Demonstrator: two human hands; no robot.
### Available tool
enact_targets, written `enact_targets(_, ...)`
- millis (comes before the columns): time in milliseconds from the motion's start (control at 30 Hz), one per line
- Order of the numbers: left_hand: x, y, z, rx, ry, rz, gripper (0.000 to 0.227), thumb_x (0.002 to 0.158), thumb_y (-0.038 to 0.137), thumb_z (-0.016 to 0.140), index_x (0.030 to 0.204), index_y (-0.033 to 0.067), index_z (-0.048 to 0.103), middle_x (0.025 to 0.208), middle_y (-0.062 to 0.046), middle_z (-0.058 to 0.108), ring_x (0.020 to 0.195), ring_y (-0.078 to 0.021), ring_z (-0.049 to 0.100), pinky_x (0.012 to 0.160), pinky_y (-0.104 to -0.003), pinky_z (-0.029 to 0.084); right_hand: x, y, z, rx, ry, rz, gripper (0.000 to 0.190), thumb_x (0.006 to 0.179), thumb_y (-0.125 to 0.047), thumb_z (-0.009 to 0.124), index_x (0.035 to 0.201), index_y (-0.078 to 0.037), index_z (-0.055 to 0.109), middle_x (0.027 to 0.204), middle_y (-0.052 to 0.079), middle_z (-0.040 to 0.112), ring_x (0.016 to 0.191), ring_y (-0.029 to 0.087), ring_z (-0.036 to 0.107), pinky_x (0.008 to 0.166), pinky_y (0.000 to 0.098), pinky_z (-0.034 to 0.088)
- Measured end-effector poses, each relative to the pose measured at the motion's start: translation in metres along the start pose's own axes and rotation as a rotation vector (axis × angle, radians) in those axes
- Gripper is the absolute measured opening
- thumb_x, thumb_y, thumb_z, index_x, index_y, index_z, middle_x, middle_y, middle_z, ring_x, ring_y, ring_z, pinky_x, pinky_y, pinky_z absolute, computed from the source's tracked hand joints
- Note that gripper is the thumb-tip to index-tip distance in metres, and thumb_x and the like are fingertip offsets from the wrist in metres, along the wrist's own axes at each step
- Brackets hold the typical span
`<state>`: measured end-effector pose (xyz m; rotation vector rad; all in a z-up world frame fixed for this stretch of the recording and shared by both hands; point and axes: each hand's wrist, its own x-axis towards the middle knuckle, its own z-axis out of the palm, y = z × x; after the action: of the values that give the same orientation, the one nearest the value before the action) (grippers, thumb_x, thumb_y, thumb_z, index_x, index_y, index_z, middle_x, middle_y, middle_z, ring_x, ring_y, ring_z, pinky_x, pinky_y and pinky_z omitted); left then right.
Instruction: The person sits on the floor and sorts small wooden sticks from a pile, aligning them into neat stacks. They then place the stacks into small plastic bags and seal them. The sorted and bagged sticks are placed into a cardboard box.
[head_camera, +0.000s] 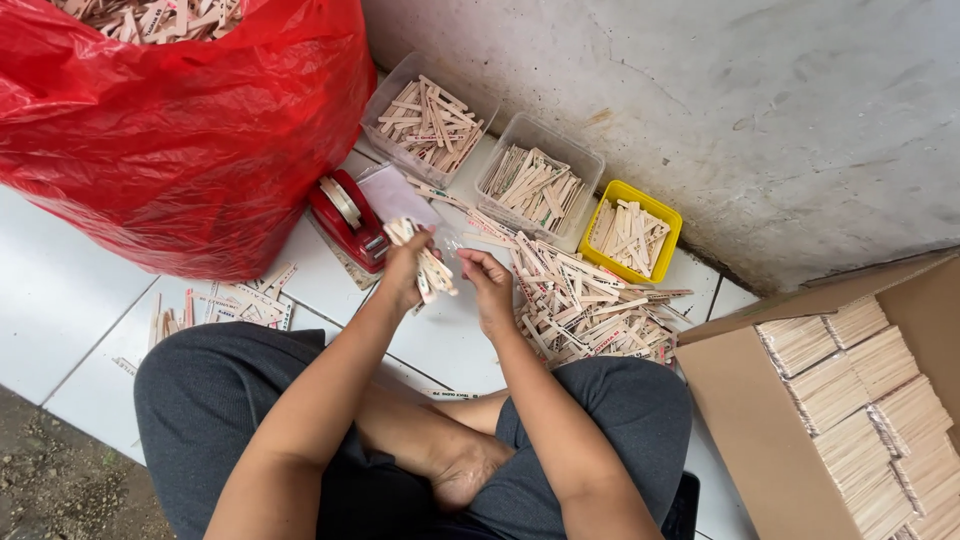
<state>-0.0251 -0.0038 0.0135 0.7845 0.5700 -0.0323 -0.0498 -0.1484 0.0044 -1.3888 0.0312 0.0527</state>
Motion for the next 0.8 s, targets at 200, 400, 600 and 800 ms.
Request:
enact_targets(200, 0.012, 0.03, -0.016, -0.306, -0.09, -0.16, 0.029, 0.088, 0.026, 0.079, 0.081, 0.0134, 0.054, 0.065, 0.004, 0.05, 0.054, -0.0082, 0.055, 0.051, -0.019, 0.047, -0.016, 0.048, 0.014, -0.209, -0.45, 0.089, 0.014, 0.091, -0.009, 0.077, 0.105, -0.012, 0.075, 0.101, 0.001, 0.076, 0.106, 0.009, 0.063, 0.106, 0.0335, 0.044)
enact_targets(400, -0.005, 0.063, -0.017, -0.219, 0.063, 0.167, 0.025, 0.088, 0.018, 0.081, 0.093, 0.0155, 0.056, 0.07, 0.003, 0.056, 0.057, -0.0111, 0.062, 0.052, -0.024, 0.055, -0.001, 0.023, -0.015, -0.435, -0.431, 0.144, 0.01, 0.098, -0.003, 0.064, 0.096, -0.002, 0.074, 0.074, 0.013, 0.072, 0.064, 0.016, 0.07, 0.063, 0.0273, 0.063)
enact_targets(600, -0.013, 0.033, -0.007, 0.288, 0.084, 0.333, 0.046, 0.084, 0.025, 0.088, 0.113, 0.0133, 0.054, 0.085, 0.002, 0.06, 0.07, -0.0116, 0.063, 0.067, -0.027, 0.057, 0.003, -0.018, -0.016, -0.172, -0.085, -0.08, 0.017, 0.095, -0.004, 0.073, 0.11, 0.002, 0.075, 0.079, 0.013, 0.072, 0.061, 0.019, 0.074, 0.059, 0.0312, 0.067)
enact_targets(800, -0.017, -0.026, 0.004, 0.268, -0.15, 0.309, 0.057, 0.076, 0.027, 0.094, 0.11, 0.0105, 0.051, 0.099, -0.007, 0.074, 0.08, -0.0125, 0.068, 0.079, -0.029, 0.057, -0.007, -0.024, -0.003, -0.518, -0.019, -0.423, 0.01, 0.09, -0.006, 0.077, 0.096, -0.012, 0.082, 0.072, 0.004, 0.072, 0.061, 0.01, 0.07, 0.049, 0.0247, 0.057)
